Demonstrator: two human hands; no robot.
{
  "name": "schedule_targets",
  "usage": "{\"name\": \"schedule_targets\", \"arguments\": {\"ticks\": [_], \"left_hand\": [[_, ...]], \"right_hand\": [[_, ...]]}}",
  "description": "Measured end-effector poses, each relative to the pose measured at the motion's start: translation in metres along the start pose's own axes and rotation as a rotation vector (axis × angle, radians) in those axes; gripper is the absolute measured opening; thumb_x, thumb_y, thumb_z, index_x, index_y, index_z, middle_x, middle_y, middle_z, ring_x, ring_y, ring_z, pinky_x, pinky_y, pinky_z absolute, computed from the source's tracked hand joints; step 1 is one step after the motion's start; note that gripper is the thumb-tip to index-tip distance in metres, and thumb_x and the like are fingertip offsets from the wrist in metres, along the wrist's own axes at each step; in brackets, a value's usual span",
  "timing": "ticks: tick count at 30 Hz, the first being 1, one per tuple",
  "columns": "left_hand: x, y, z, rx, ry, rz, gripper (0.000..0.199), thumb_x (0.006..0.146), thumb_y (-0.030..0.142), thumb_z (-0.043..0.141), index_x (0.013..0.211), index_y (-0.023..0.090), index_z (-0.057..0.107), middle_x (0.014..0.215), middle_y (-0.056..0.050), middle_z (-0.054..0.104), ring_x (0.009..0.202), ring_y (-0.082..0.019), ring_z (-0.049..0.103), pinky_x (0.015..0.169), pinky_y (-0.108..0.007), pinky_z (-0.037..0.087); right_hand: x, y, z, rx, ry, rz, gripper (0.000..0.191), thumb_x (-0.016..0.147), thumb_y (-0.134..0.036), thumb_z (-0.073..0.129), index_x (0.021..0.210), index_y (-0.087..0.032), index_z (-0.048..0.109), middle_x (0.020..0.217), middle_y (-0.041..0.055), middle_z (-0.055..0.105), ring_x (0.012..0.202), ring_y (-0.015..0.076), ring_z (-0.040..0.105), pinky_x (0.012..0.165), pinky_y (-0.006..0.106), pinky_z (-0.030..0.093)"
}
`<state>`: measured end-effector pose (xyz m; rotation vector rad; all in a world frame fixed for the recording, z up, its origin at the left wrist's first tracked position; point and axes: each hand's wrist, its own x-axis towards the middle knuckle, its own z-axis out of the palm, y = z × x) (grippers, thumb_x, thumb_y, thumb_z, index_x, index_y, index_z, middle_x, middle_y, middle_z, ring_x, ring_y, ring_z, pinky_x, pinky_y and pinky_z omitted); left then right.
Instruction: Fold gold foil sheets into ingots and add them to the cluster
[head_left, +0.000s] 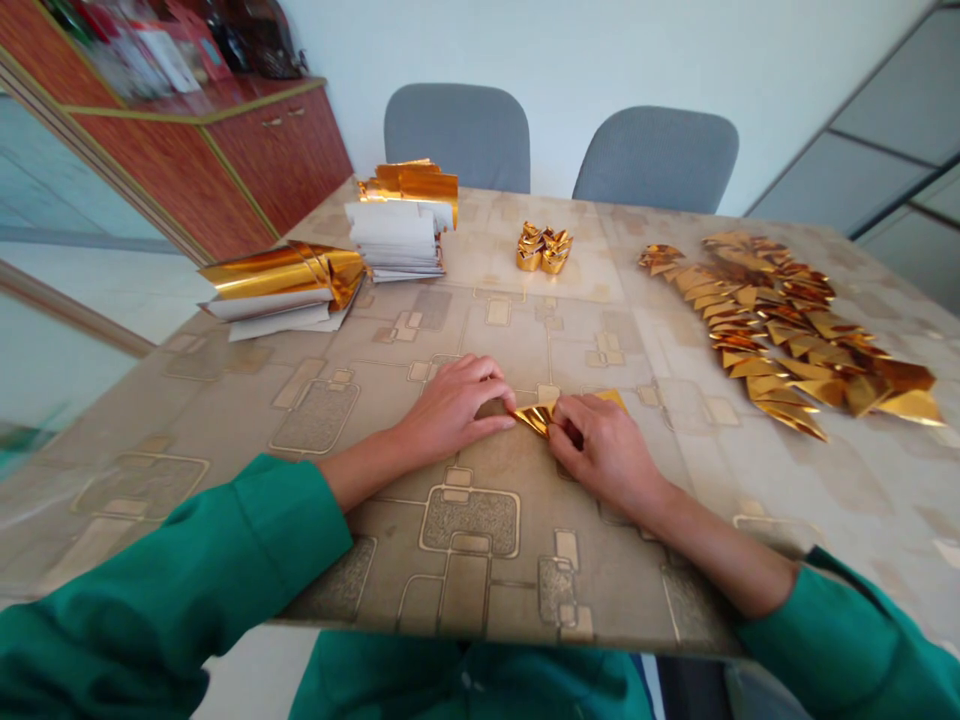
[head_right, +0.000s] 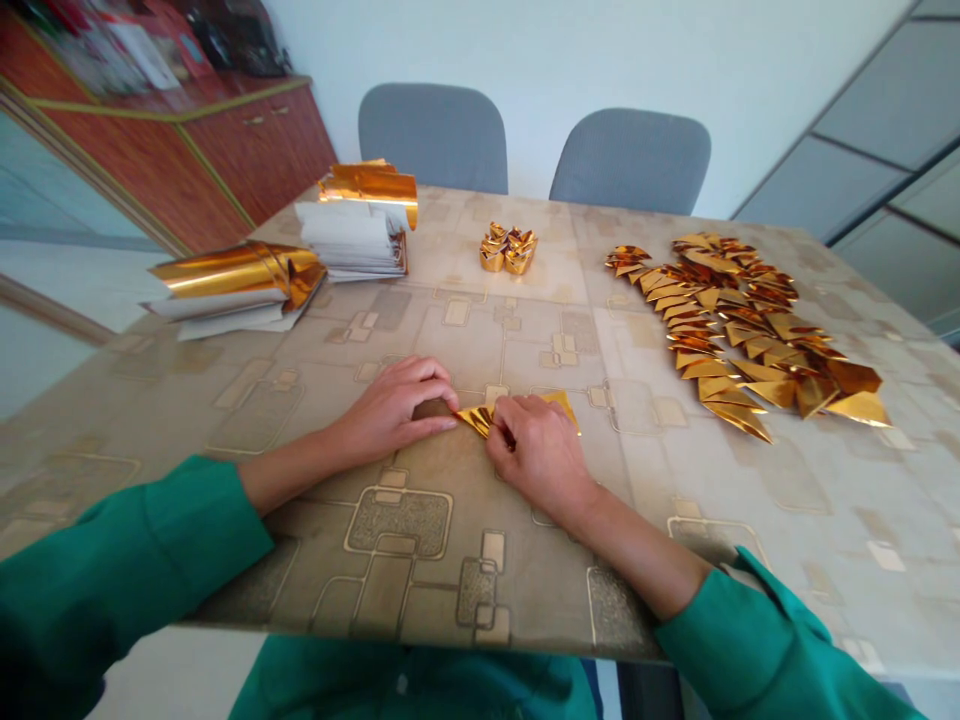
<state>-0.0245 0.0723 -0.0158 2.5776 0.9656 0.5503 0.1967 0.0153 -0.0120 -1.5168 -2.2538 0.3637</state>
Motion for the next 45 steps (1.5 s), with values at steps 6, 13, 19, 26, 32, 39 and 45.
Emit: {"name": "schedule_targets", "arguments": {"ticks": [6, 13, 19, 26, 32, 39, 45], "left_hand": [[0.006, -0.004, 0.001, -0.039, 0.0, 0.024, 0.015, 0.091, 0.033, 0.062, 0.09, 0.021, 0.069, 0.096, -0.004, 0.059, 0.095, -0.021, 0.054, 0.082, -0.034, 0.038], [0.009, -0.002, 0.0, -0.033, -0.007, -0.017, 0.018, 0.091, 0.036, 0.061, 0.087, 0.02, 0.07, 0.097, -0.004, 0.059, 0.095, -0.021, 0.055, 0.083, -0.035, 0.039], [0.01, 0.0, 0.004, -0.001, 0.014, -0.063, 0.015, 0.088, 0.033, 0.064, 0.085, 0.019, 0.069, 0.095, -0.004, 0.06, 0.096, -0.022, 0.055, 0.083, -0.036, 0.038], [0.011, 0.006, 0.005, 0.062, 0.025, -0.111, 0.012, 0.085, 0.03, 0.067, 0.081, 0.019, 0.067, 0.097, -0.004, 0.061, 0.096, -0.022, 0.054, 0.08, -0.035, 0.038], [0.01, 0.008, 0.009, 0.064, 0.069, -0.141, 0.011, 0.082, 0.028, 0.069, 0.077, 0.019, 0.065, 0.093, -0.003, 0.061, 0.092, -0.021, 0.055, 0.08, -0.035, 0.039], [0.007, 0.008, 0.008, 0.116, 0.084, -0.127, 0.012, 0.084, 0.028, 0.069, 0.082, 0.018, 0.063, 0.095, -0.004, 0.061, 0.093, -0.022, 0.055, 0.078, -0.034, 0.04], [-0.004, 0.023, 0.012, 0.323, 0.052, 0.327, 0.026, 0.102, 0.021, 0.04, 0.111, 0.017, 0.064, 0.105, -0.008, 0.066, 0.097, -0.021, 0.055, 0.085, -0.035, 0.046]], "right_hand": [[0.001, 0.004, -0.002, 0.054, -0.001, 0.009, 0.017, 0.082, -0.016, 0.052, 0.066, -0.019, 0.048, 0.061, -0.0006, 0.053, 0.059, 0.0131, 0.048, 0.06, 0.027, 0.028], [0.002, 0.003, 0.001, 0.02, 0.022, 0.039, 0.03, 0.092, -0.028, 0.053, 0.064, -0.019, 0.048, 0.061, -0.0008, 0.054, 0.06, 0.0135, 0.047, 0.061, 0.027, 0.028], [0.002, 0.001, 0.006, -0.061, 0.05, 0.089, 0.026, 0.087, -0.025, 0.06, 0.066, -0.019, 0.048, 0.059, -0.0021, 0.052, 0.058, 0.0129, 0.046, 0.06, 0.027, 0.028], [0.005, 0.001, 0.009, -0.128, 0.059, 0.076, 0.025, 0.087, -0.022, 0.059, 0.065, -0.019, 0.046, 0.058, -0.0023, 0.052, 0.055, 0.0127, 0.046, 0.059, 0.027, 0.026], [0.006, 0.002, 0.01, -0.13, 0.051, 0.09, 0.024, 0.086, -0.023, 0.058, 0.066, -0.021, 0.045, 0.058, -0.0013, 0.054, 0.055, 0.0136, 0.048, 0.058, 0.026, 0.028], [0.006, 0.004, 0.013, -0.182, 0.083, 0.12, 0.015, 0.086, -0.027, 0.057, 0.079, -0.021, 0.046, 0.059, -0.0018, 0.055, 0.054, 0.0158, 0.051, 0.057, 0.026, 0.03], [0.006, 0.002, 0.013, -0.253, 0.058, 0.106, 0.014, 0.088, -0.028, 0.056, 0.081, -0.02, 0.047, 0.064, 0.0017, 0.061, 0.059, 0.0186, 0.056, 0.061, 0.028, 0.031]]}}
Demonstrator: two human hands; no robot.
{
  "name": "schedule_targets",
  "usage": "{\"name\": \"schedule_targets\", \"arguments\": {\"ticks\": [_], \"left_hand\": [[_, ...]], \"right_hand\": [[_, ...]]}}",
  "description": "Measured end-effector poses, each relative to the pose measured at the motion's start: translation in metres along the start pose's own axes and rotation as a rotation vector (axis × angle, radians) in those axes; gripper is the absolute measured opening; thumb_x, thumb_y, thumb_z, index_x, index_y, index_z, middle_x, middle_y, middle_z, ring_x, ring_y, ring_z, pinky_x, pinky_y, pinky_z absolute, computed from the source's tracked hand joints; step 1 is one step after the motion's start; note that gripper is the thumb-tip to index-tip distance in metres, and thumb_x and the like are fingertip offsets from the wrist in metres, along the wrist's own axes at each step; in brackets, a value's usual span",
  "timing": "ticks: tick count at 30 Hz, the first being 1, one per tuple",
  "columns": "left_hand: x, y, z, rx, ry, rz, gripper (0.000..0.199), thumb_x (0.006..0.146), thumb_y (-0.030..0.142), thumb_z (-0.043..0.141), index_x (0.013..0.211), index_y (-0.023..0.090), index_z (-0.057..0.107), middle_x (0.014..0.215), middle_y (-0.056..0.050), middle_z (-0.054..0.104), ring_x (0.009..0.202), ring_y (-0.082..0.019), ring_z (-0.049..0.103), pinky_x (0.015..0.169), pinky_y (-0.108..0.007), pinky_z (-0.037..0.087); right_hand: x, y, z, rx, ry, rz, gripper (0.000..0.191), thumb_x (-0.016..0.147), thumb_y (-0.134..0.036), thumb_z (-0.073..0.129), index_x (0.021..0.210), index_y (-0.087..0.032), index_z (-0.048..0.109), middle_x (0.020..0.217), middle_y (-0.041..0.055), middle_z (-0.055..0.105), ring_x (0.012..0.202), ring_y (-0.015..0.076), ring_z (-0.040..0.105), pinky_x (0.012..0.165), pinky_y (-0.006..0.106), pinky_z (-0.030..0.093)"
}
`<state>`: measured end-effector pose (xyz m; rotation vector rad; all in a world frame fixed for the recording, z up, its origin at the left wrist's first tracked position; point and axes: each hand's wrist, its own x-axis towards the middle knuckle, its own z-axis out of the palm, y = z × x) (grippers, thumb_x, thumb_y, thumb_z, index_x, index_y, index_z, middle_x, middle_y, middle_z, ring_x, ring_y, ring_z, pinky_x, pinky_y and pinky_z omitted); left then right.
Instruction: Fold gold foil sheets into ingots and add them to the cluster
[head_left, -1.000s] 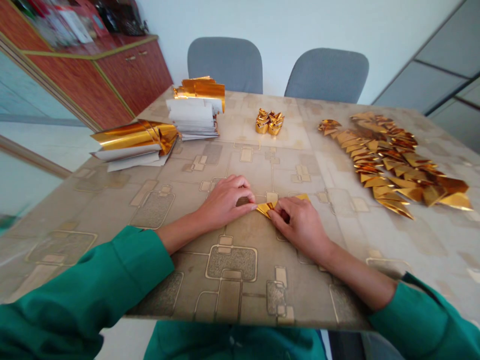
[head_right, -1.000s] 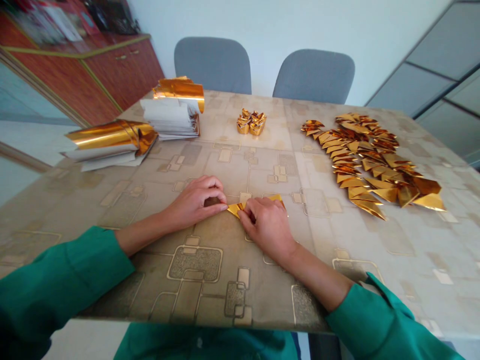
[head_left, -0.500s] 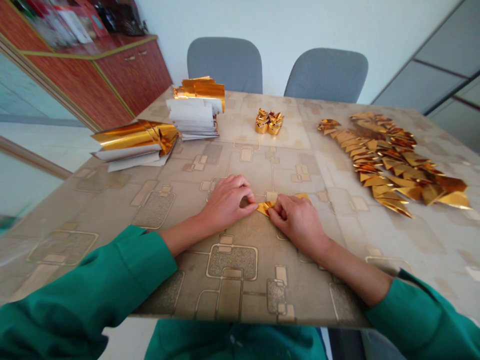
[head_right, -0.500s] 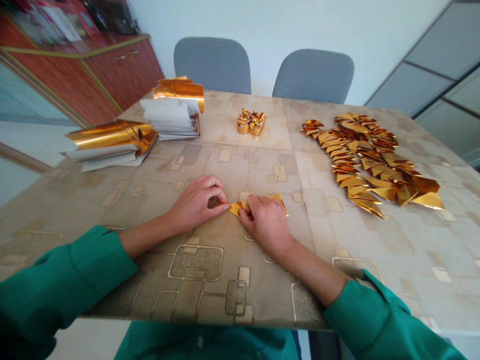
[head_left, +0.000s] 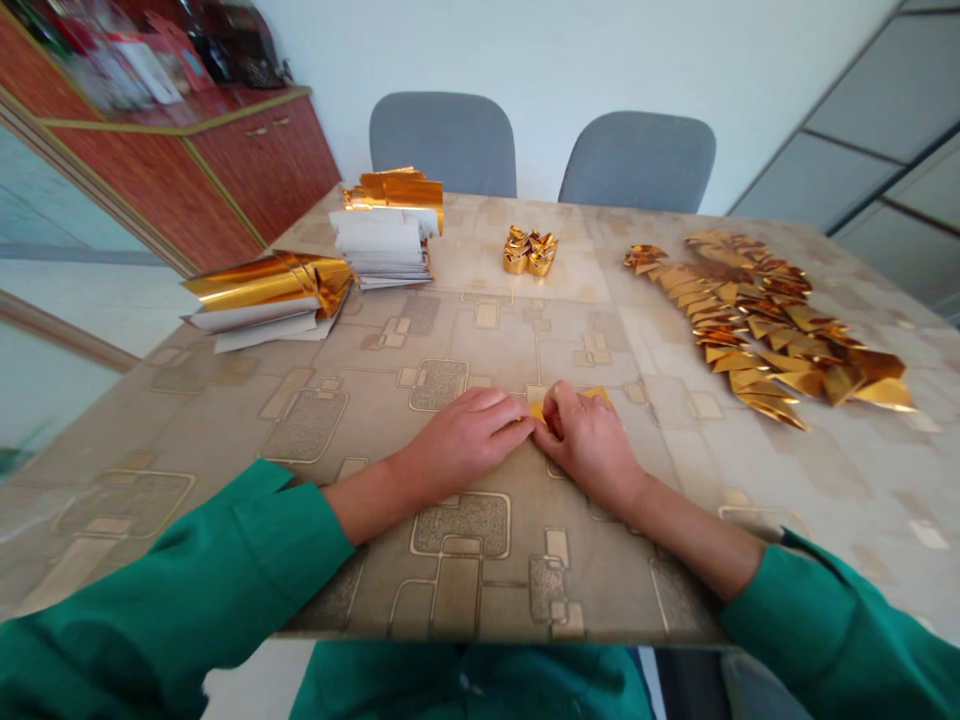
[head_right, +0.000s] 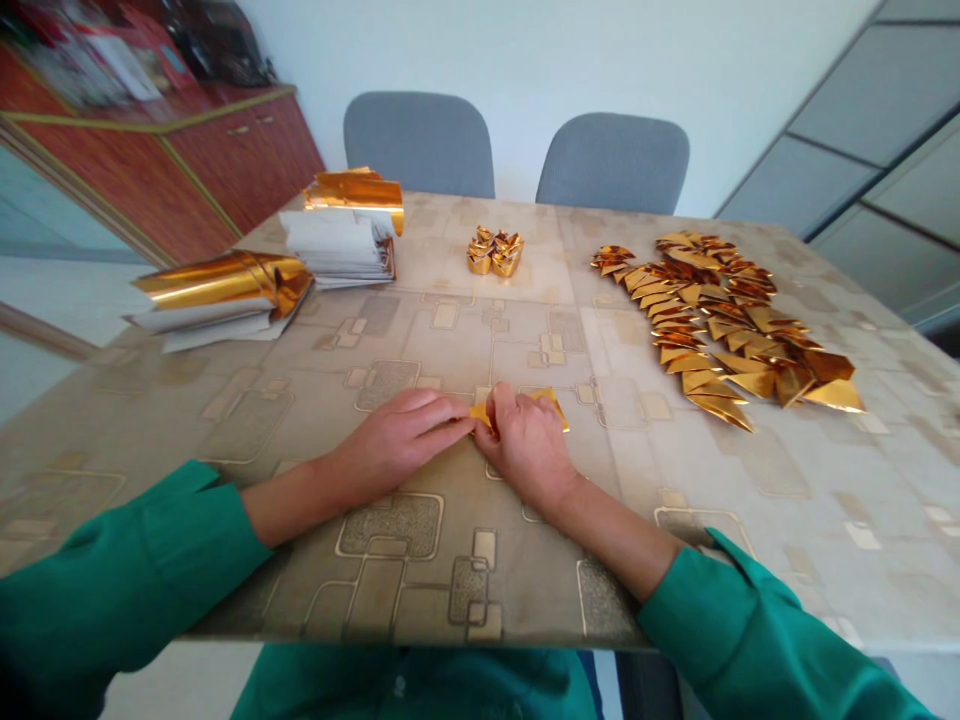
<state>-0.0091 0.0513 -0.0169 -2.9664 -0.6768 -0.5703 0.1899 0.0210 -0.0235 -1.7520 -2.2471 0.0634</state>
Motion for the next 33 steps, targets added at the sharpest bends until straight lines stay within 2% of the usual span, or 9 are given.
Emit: {"name": "schedule_targets", "arguments": {"ticks": [3, 7, 13, 16, 19, 22, 25, 29, 33], "left_hand": [[-0.005, 0.005, 0.001, 0.042, -0.058, 0.039, 0.03, 0.102, 0.016, 0.036, 0.118, 0.011, 0.061, 0.103, -0.011, 0.066, 0.095, -0.021, 0.056, 0.084, -0.035, 0.049], [-0.008, 0.006, 0.0, 0.094, -0.154, 0.03, 0.03, 0.1, 0.016, 0.04, 0.122, 0.01, 0.059, 0.099, -0.011, 0.066, 0.091, -0.023, 0.056, 0.082, -0.036, 0.05], [-0.007, 0.012, -0.006, 0.112, -0.224, 0.025, 0.041, 0.098, 0.019, 0.045, 0.138, 0.022, 0.048, 0.101, -0.008, 0.061, 0.091, -0.023, 0.053, 0.079, -0.034, 0.047], [-0.006, 0.014, -0.007, 0.129, -0.256, 0.037, 0.042, 0.096, 0.017, 0.045, 0.138, 0.024, 0.049, 0.098, -0.008, 0.059, 0.089, -0.023, 0.051, 0.078, -0.034, 0.046], [-0.005, 0.013, -0.007, 0.129, -0.267, 0.045, 0.042, 0.096, 0.017, 0.044, 0.137, 0.025, 0.051, 0.097, -0.008, 0.057, 0.088, -0.023, 0.051, 0.078, -0.035, 0.046], [-0.005, 0.01, -0.008, 0.113, -0.272, 0.041, 0.046, 0.095, 0.013, 0.046, 0.138, 0.028, 0.05, 0.097, -0.008, 0.056, 0.089, -0.023, 0.051, 0.079, -0.035, 0.046], [-0.005, 0.007, -0.008, 0.068, -0.273, 0.033, 0.047, 0.094, 0.013, 0.047, 0.138, 0.029, 0.051, 0.099, -0.008, 0.056, 0.093, -0.023, 0.052, 0.082, -0.035, 0.046], [-0.008, 0.01, -0.006, 0.005, -0.236, -0.005, 0.043, 0.094, 0.014, 0.047, 0.136, 0.024, 0.053, 0.108, -0.01, 0.059, 0.1, -0.024, 0.053, 0.087, -0.037, 0.046], [-0.012, 0.016, -0.005, 0.051, -0.19, -0.056, 0.04, 0.094, 0.013, 0.045, 0.132, 0.02, 0.055, 0.115, -0.011, 0.061, 0.106, -0.025, 0.054, 0.091, -0.04, 0.046]], "right_hand": [[0.0, 0.0, 0.0, -0.027, 0.009, -0.009, 0.013, 0.089, -0.028, 0.054, 0.081, -0.02, 0.047, 0.063, 0.0014, 0.06, 0.058, 0.0183, 0.055, 0.061, 0.028, 0.03], [-0.002, 0.003, -0.004, 0.017, -0.021, -0.036, 0.011, 0.089, -0.027, 0.055, 0.084, -0.02, 0.047, 0.066, 0.0009, 0.059, 0.059, 0.0173, 0.053, 0.06, 0.027, 0.032], [-0.009, 0.017, -0.014, 0.121, -0.05, -0.063, 0.013, 0.083, -0.024, 0.059, 0.083, -0.021, 0.046, 0.069, 0.0005, 0.056, 0.061, 0.0159, 0.05, 0.059, 0.026, 0.033], [-0.01, 0.026, -0.017, 0.253, -0.098, -0.133, 0.012, 0.082, -0.02, 0.058, 0.083, -0.022, 0.046, 0.068, -0.0019, 0.054, 0.061, 0.0143, 0.049, 0.059, 0.024, 0.033], [-0.009, 0.031, -0.02, 0.339, -0.131, -0.214, 0.01, 0.083, -0.016, 0.057, 0.084, -0.021, 0.049, 0.068, -0.0027, 0.054, 0.064, 0.014, 0.048, 0.061, 0.024, 0.034], [-0.01, 0.033, -0.022, 0.295, -0.159, -0.261, 0.006, 0.085, -0.015, 0.056, 0.088, -0.019, 0.054, 0.076, 0.0004, 0.058, 0.071, 0.0153, 0.05, 0.067, 0.026, 0.035], [-0.011, 0.032, -0.024, 0.235, -0.183, -0.301, 0.01, 0.087, -0.014, 0.055, 0.094, -0.019, 0.06, 0.084, 0.0036, 0.061, 0.078, 0.0172, 0.053, 0.073, 0.028, 0.037], [-0.011, 0.03, -0.031, 0.239, -0.2, -0.353, 0.013, 0.093, -0.017, 0.052, 0.097, -0.019, 0.065, 0.086, 0.0053, 0.062, 0.082, 0.0181, 0.054, 0.075, 0.03, 0.039], [-0.012, 0.034, -0.041, 0.293, -0.263, -0.433, 0.021, 0.098, -0.019, 0.048, 0.097, -0.019, 0.069, 0.086, 0.0051, 0.06, 0.082, 0.0172, 0.054, 0.075, 0.029, 0.042]]}}
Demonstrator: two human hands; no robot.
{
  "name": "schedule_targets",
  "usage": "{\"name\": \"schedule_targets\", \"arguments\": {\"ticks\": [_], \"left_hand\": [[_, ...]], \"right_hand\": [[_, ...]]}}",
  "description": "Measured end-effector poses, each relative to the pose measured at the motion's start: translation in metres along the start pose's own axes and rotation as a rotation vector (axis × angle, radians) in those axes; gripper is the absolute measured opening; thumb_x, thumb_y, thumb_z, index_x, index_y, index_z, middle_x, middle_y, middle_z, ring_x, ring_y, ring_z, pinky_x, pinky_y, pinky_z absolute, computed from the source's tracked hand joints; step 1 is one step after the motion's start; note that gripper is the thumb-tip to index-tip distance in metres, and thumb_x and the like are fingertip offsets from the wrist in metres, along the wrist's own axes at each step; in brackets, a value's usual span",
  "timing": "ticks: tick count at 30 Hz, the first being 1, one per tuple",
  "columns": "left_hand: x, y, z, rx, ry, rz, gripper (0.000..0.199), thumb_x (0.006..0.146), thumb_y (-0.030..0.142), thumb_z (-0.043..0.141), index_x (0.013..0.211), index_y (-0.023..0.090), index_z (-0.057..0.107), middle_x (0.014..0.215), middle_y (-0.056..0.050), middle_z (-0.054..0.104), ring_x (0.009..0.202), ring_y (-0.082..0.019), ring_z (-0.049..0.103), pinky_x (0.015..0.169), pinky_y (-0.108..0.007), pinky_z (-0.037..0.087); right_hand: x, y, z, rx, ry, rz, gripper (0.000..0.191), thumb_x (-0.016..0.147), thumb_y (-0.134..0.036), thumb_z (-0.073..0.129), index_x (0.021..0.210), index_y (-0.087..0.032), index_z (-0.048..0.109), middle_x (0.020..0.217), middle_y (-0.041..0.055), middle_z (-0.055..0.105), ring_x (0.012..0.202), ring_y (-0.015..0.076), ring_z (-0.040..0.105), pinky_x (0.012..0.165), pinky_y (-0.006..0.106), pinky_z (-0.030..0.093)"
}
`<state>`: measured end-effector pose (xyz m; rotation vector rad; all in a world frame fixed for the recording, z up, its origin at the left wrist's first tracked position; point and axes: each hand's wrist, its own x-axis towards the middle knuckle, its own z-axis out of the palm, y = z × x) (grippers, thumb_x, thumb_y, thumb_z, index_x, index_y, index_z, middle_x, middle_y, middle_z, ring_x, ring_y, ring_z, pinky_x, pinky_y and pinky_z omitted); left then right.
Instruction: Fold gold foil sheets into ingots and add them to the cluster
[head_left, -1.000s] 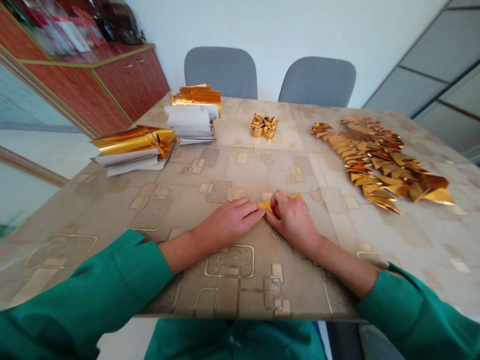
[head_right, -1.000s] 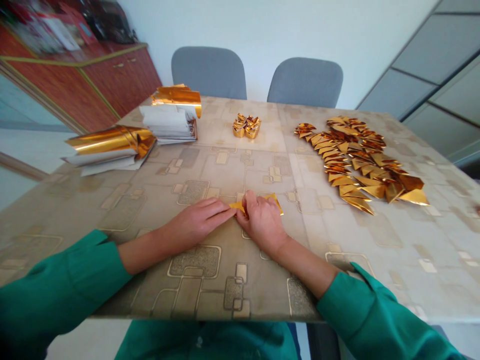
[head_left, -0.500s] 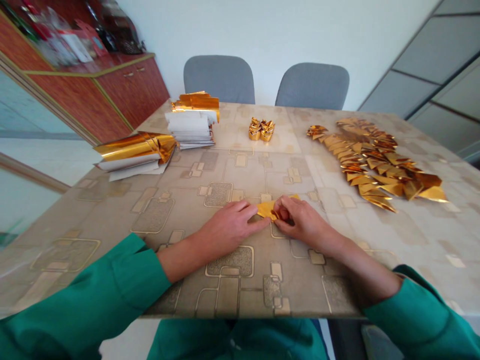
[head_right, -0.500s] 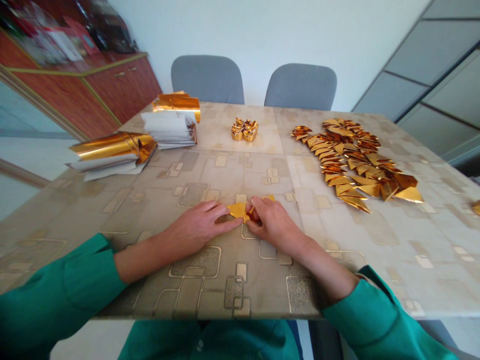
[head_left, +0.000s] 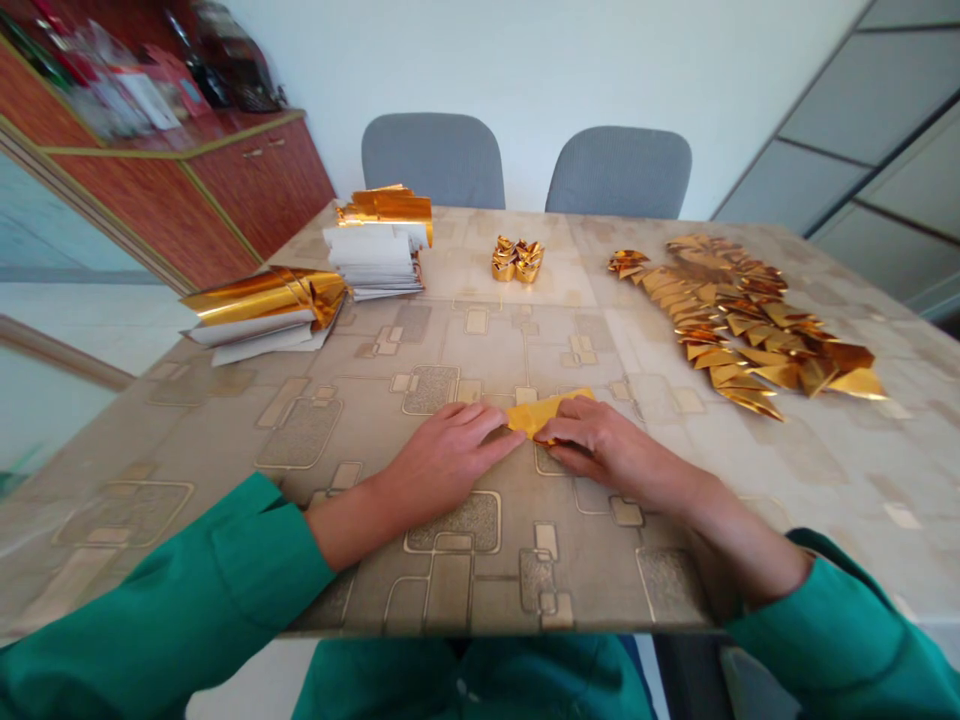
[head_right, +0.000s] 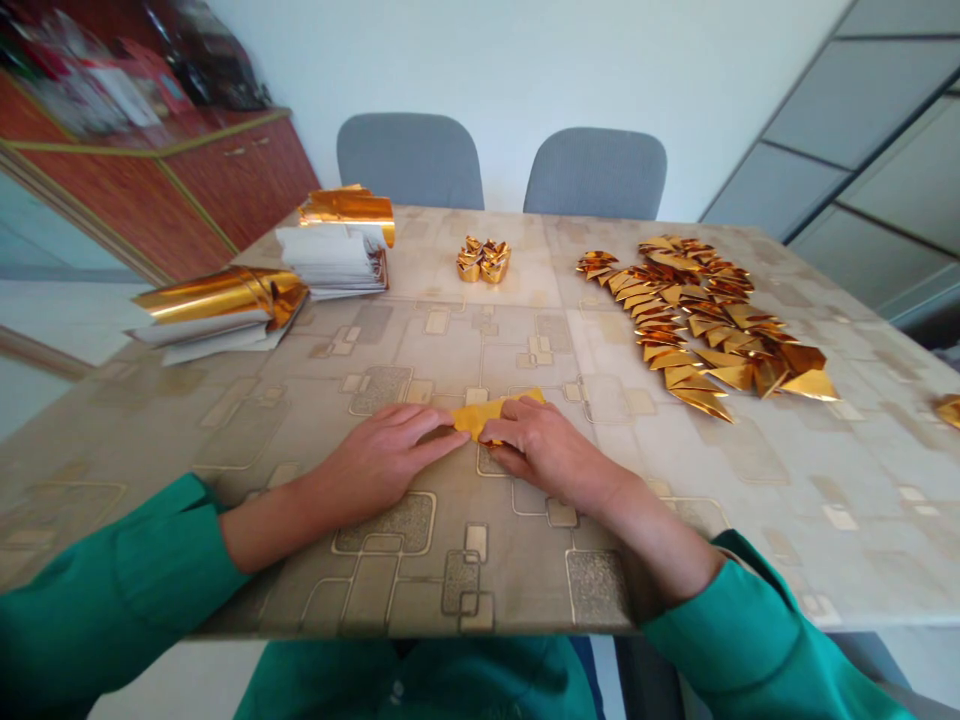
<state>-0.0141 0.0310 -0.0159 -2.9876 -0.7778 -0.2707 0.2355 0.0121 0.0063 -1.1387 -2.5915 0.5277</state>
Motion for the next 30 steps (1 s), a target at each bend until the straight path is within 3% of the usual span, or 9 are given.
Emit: {"name": "schedule_targets", "arguments": {"ticks": [10, 13, 15, 20, 24, 30], "left_hand": [[-0.013, -0.018, -0.006, 0.1, 0.039, -0.092, 0.04, 0.089, 0.007, 0.05, 0.124, 0.02, 0.064, 0.118, -0.012, 0.064, 0.107, -0.028, 0.058, 0.089, -0.044, 0.046], [-0.006, -0.015, -0.007, 0.128, 0.134, -0.1, 0.031, 0.093, 0.011, 0.048, 0.119, 0.013, 0.065, 0.117, -0.015, 0.064, 0.105, -0.028, 0.057, 0.088, -0.043, 0.047], [0.002, -0.009, -0.006, 0.103, 0.174, -0.045, 0.027, 0.096, 0.014, 0.047, 0.116, 0.012, 0.065, 0.112, -0.013, 0.066, 0.102, -0.025, 0.058, 0.087, -0.038, 0.048], [0.023, 0.0, 0.002, 0.107, 0.098, 0.071, 0.015, 0.095, 0.018, 0.052, 0.098, 0.014, 0.067, 0.088, -0.006, 0.065, 0.083, -0.021, 0.059, 0.073, -0.033, 0.049], [0.027, -0.005, 0.003, 0.144, 0.091, 0.112, 0.013, 0.093, 0.013, 0.055, 0.097, 0.014, 0.067, 0.089, -0.006, 0.066, 0.081, -0.021, 0.059, 0.068, -0.031, 0.049], [0.026, -0.016, 0.003, 0.201, 0.155, 0.145, 0.014, 0.092, 0.011, 0.054, 0.092, 0.014, 0.068, 0.086, -0.006, 0.069, 0.077, -0.019, 0.062, 0.064, -0.028, 0.049]], "right_hand": [[-0.007, 0.002, -0.012, -0.019, -0.074, -0.064, 0.025, 0.1, -0.026, 0.049, 0.109, -0.019, 0.072, 0.088, 0.0067, 0.058, 0.084, 0.0185, 0.054, 0.075, 0.03, 0.043], [-0.003, 0.001, -0.005, -0.06, -0.043, -0.056, 0.021, 0.098, -0.025, 0.052, 0.108, -0.018, 0.07, 0.091, 0.0069, 0.059, 0.087, 0.0194, 0.054, 0.079, 0.032, 0.043], [0.0, 0.0, 0.002, -0.085, -0.005, -0.032, 0.018, 0.097, -0.024, 0.054, 0.106, -0.017, 0.068, 0.095, 0.0076, 0.059, 0.09, 0.02, 0.055, 0.082, 0.033, 0.043], [0.005, -0.001, 0.012, -0.062, 0.062, 0.035, 0.012, 0.096, -0.022, 0.054, 0.098, -0.015, 0.063, 0.093, 0.0069, 0.059, 0.087, 0.0191, 0.056, 0.079, 0.032, 0.045], [0.003, 0.007, 0.002, 0.039, 0.043, -0.014, 0.016, 0.093, -0.025, 0.061, 0.106, -0.017, 0.063, 0.098, 0.0076, 0.06, 0.089, 0.0193, 0.057, 0.08, 0.032, 0.047], [-0.004, 0.029, -0.016, -0.07, 0.03, -0.046, 0.026, 0.083, -0.024, 0.072, 0.108, -0.02, 0.066, 0.108, 0.0084, 0.065, 0.101, 0.0244, 0.056, 0.089, 0.04, 0.044]]}}
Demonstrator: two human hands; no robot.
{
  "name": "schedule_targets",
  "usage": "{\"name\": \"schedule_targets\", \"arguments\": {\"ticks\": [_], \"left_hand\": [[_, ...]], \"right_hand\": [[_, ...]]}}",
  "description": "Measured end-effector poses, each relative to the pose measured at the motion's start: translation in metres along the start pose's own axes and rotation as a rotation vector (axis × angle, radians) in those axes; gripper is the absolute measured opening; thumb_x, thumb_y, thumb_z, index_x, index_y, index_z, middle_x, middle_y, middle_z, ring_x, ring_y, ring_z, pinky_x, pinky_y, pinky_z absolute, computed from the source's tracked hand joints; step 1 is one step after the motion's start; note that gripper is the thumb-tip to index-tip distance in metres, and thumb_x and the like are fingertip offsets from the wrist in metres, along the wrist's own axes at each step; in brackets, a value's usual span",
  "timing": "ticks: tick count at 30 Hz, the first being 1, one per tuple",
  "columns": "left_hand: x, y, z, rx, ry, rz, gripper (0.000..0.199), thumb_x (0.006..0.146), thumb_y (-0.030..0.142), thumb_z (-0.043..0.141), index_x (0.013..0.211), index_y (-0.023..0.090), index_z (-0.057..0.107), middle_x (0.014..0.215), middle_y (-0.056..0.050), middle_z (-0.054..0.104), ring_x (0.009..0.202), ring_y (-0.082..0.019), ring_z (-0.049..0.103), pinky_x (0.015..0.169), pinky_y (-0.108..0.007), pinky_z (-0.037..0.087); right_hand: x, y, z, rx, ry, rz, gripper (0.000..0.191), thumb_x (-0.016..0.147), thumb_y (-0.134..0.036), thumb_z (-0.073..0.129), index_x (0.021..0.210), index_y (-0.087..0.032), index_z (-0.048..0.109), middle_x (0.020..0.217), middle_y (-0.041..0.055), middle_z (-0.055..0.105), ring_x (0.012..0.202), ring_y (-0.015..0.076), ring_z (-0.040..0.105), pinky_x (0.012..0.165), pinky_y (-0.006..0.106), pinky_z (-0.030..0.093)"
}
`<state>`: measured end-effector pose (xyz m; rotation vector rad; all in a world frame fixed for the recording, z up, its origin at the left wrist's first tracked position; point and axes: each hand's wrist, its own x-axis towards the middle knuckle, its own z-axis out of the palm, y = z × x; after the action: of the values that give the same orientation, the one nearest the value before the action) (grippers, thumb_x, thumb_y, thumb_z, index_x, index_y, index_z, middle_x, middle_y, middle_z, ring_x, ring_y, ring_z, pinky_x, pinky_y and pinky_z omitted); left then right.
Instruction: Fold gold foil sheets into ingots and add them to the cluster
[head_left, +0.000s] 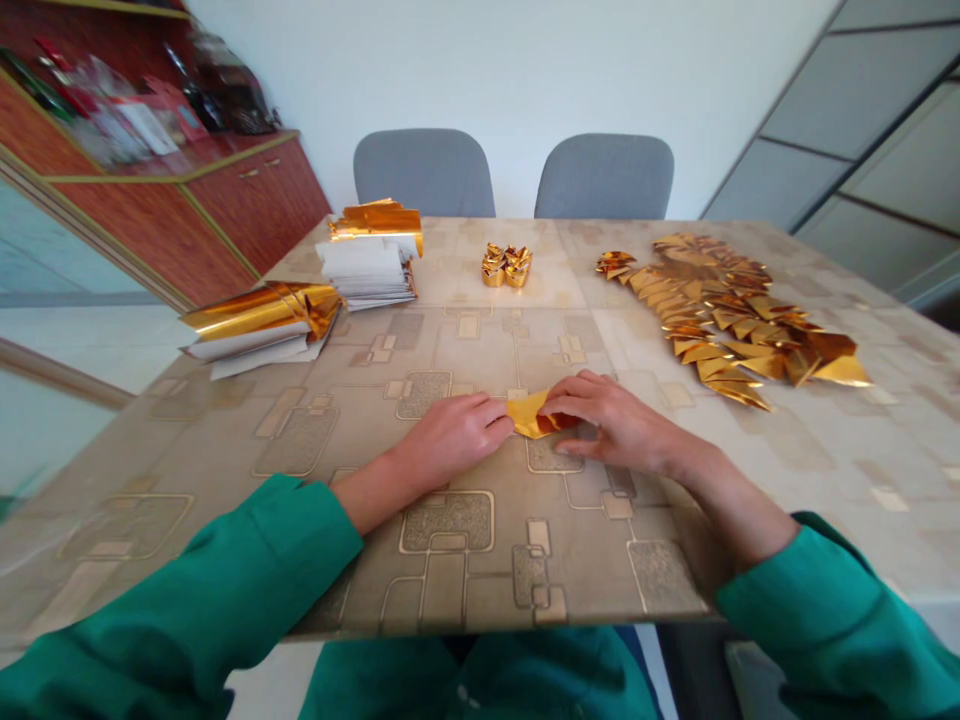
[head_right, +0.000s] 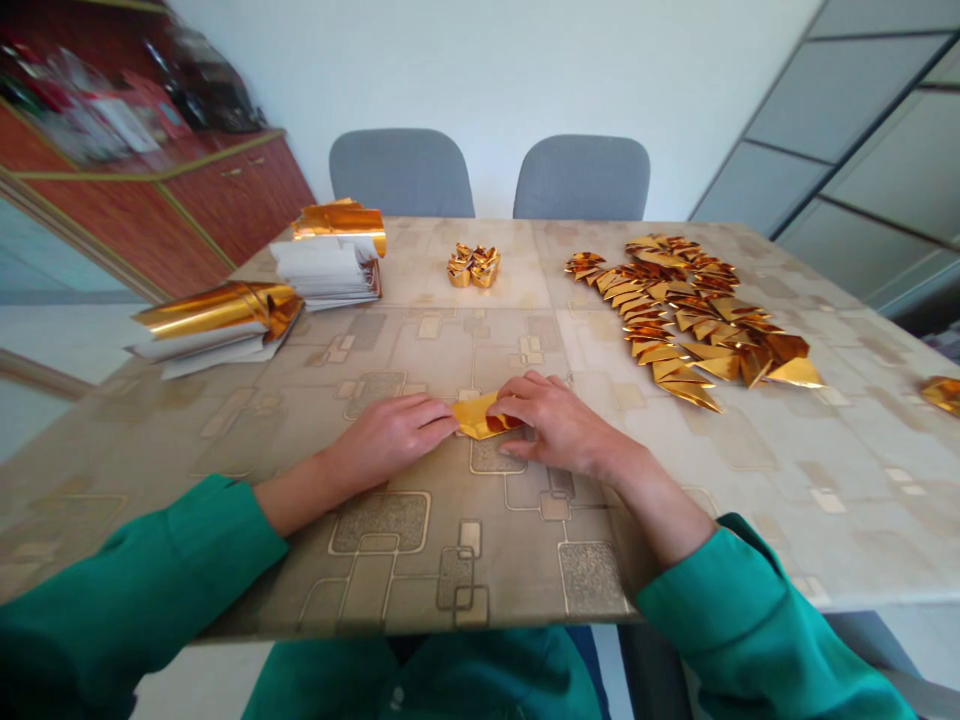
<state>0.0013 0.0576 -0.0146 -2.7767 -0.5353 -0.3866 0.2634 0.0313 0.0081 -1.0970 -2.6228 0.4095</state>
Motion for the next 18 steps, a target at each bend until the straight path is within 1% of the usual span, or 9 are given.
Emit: {"name": "schedule_targets", "arguments": {"ticks": [2, 5, 6, 8, 9, 11, 13, 15, 18], "left_hand": [[-0.004, -0.006, 0.002, -0.005, 0.046, -0.031, 0.016, 0.092, 0.01, 0.053, 0.089, 0.014, 0.068, 0.083, -0.005, 0.069, 0.075, -0.018, 0.063, 0.063, -0.027, 0.049], [-0.011, -0.016, 0.004, -0.11, 0.194, -0.119, 0.018, 0.093, 0.012, 0.052, 0.087, 0.016, 0.069, 0.082, -0.003, 0.071, 0.073, -0.015, 0.065, 0.065, -0.024, 0.051], [-0.014, -0.019, 0.005, -0.15, 0.253, -0.152, 0.017, 0.092, 0.013, 0.053, 0.087, 0.015, 0.069, 0.083, -0.003, 0.072, 0.074, -0.014, 0.066, 0.067, -0.024, 0.051], [-0.018, -0.024, 0.005, -0.219, 0.297, -0.163, 0.016, 0.092, 0.013, 0.054, 0.089, 0.015, 0.069, 0.086, -0.004, 0.073, 0.077, -0.014, 0.067, 0.071, -0.024, 0.052], [-0.019, -0.026, 0.004, -0.241, 0.287, -0.153, 0.016, 0.092, 0.012, 0.054, 0.09, 0.015, 0.069, 0.088, -0.004, 0.073, 0.079, -0.014, 0.067, 0.072, -0.024, 0.053], [-0.021, -0.029, 0.002, -0.264, 0.216, -0.112, 0.017, 0.092, 0.012, 0.053, 0.091, 0.015, 0.07, 0.092, -0.004, 0.073, 0.083, -0.015, 0.067, 0.075, -0.026, 0.053], [-0.022, -0.029, 0.001, -0.273, 0.146, -0.075, 0.018, 0.092, 0.011, 0.053, 0.091, 0.016, 0.07, 0.095, -0.005, 0.073, 0.087, -0.017, 0.066, 0.078, -0.028, 0.054], [-0.022, -0.027, -0.001, -0.293, 0.113, -0.075, 0.019, 0.093, 0.012, 0.052, 0.092, 0.016, 0.07, 0.097, -0.006, 0.073, 0.09, -0.018, 0.066, 0.081, -0.03, 0.054], [-0.022, -0.02, -0.003, -0.332, 0.089, -0.123, 0.019, 0.095, 0.016, 0.052, 0.096, 0.015, 0.071, 0.1, -0.008, 0.072, 0.092, -0.019, 0.065, 0.083, -0.032, 0.054]], "right_hand": [[-0.003, 0.006, -0.002, -0.03, 0.004, -0.006, 0.03, 0.081, -0.023, 0.073, 0.111, -0.021, 0.066, 0.111, 0.0074, 0.066, 0.103, 0.0248, 0.057, 0.091, 0.042, 0.043], [-0.004, 0.008, -0.003, -0.044, 0.01, -0.046, 0.035, 0.082, -0.021, 0.07, 0.116, -0.022, 0.063, 0.115, 0.0071, 0.066, 0.105, 0.0245, 0.057, 0.092, 0.042, 0.042], [-0.004, 0.007, -0.003, -0.047, 0.019, -0.056, 0.034, 0.083, -0.019, 0.068, 0.117, -0.021, 0.063, 0.115, 0.0072, 0.067, 0.105, 0.0239, 0.057, 0.092, 0.041, 0.041], [-0.002, 0.004, -0.002, -0.047, 0.045, -0.068, 0.028, 0.087, -0.016, 0.063, 0.114, -0.02, 0.064, 0.111, 0.0068, 0.068, 0.101, 0.0219, 0.058, 0.091, 0.039, 0.041], [-0.001, 0.003, -0.002, -0.044, 0.056, -0.075, 0.023, 0.089, -0.015, 0.061, 0.111, -0.019, 0.064, 0.107, 0.0064, 0.069, 0.099, 0.0208, 0.058, 0.09, 0.038, 0.041], [0.001, 0.0, -0.002, -0.031, 0.064, -0.107, 0.014, 0.092, -0.015, 0.058, 0.102, -0.019, 0.066, 0.099, 0.0055, 0.069, 0.092, 0.019, 0.058, 0.086, 0.035, 0.041], [0.002, -0.001, -0.002, -0.018, 0.047, -0.15, 0.011, 0.093, -0.016, 0.057, 0.096, -0.02, 0.067, 0.094, 0.005, 0.069, 0.09, 0.0185, 0.058, 0.084, 0.034, 0.04], [0.002, -0.004, 0.0, -0.003, 0.024, -0.181, 0.012, 0.094, -0.017, 0.056, 0.094, -0.02, 0.068, 0.091, 0.0047, 0.069, 0.09, 0.0183, 0.058, 0.083, 0.034, 0.04], [0.002, -0.009, 0.002, 0.044, -0.02, -0.205, 0.011, 0.095, -0.02, 0.057, 0.096, -0.022, 0.068, 0.092, 0.0037, 0.07, 0.092, 0.0181, 0.057, 0.085, 0.034, 0.039]]}}
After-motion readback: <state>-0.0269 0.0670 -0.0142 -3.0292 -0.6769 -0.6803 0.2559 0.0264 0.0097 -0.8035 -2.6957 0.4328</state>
